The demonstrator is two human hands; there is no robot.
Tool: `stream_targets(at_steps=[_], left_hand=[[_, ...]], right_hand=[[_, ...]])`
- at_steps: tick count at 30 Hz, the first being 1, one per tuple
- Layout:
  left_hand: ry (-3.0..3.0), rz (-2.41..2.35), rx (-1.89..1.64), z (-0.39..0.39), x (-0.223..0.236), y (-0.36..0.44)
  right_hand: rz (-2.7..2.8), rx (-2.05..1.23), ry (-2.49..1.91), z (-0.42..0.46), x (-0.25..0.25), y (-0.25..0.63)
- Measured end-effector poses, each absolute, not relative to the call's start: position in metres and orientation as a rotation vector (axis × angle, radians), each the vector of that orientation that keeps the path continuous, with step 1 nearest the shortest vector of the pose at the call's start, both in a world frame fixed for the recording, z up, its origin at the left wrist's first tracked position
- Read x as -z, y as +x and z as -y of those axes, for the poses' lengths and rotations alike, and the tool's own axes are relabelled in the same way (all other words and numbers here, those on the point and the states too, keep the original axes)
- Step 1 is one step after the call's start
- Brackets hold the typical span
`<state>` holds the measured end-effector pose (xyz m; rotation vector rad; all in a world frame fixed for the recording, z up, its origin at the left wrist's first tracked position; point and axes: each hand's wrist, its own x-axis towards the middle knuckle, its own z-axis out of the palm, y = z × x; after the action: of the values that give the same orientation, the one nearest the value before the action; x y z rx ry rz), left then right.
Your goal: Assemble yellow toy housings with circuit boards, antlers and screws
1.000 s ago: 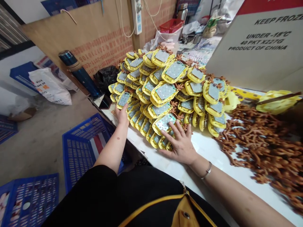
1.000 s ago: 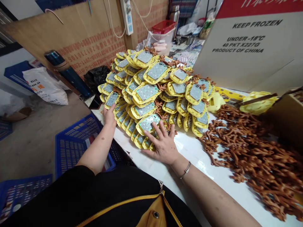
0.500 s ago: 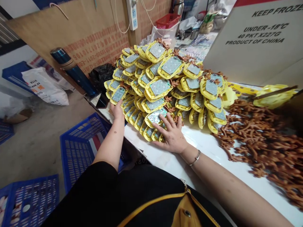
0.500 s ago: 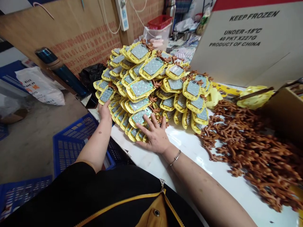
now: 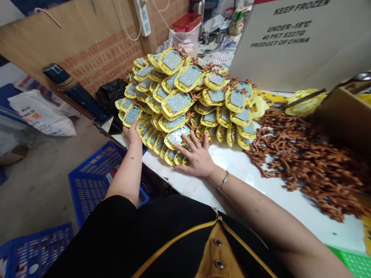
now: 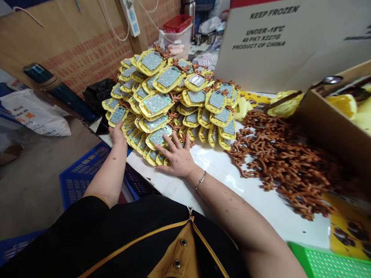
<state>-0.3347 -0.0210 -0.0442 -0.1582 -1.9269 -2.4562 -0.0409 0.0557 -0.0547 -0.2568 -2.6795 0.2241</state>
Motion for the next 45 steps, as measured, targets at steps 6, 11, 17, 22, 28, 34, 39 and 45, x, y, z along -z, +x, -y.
stream_targets(at_steps=[6, 11, 17, 22, 28, 34, 39, 45], left_hand=[[-0.247, 1.859, 2.518, 0.023, 0.038, -0.334], [-0.276, 1.832, 2.561, 0.020, 0.036, -0.335], [-0.249, 1.871, 2.575, 0.017, 0.041, -0.344], [-0.254, 1.869, 2.561, 0.017, 0.042, -0.352], [-0.237, 1.875, 2.576, 0.015, 0.042, -0.362], [-0.238, 1.844, 2.586, 0.014, 0.042, -0.369], [-0.262, 1.846, 2.597, 0.015, 0.044, -0.372], [-0.243, 1.878, 2.568, 0.023, 0.040, -0.368]], right_hand=[[2.638, -0.211, -0.267, -0.054, 0.055, -0.037], [2.708, -0.242, -0.251, -0.058, 0.056, -0.044], [2.744, -0.266, -0.276, -0.055, 0.054, -0.055], [2.770, -0.294, -0.291, -0.052, 0.052, -0.063], [2.740, -0.302, -0.287, -0.051, 0.054, -0.069], [2.736, -0.266, -0.297, -0.048, 0.057, -0.076], [2.739, -0.280, -0.309, -0.047, 0.055, -0.081], [2.718, -0.321, -0.301, -0.045, 0.054, -0.080]])
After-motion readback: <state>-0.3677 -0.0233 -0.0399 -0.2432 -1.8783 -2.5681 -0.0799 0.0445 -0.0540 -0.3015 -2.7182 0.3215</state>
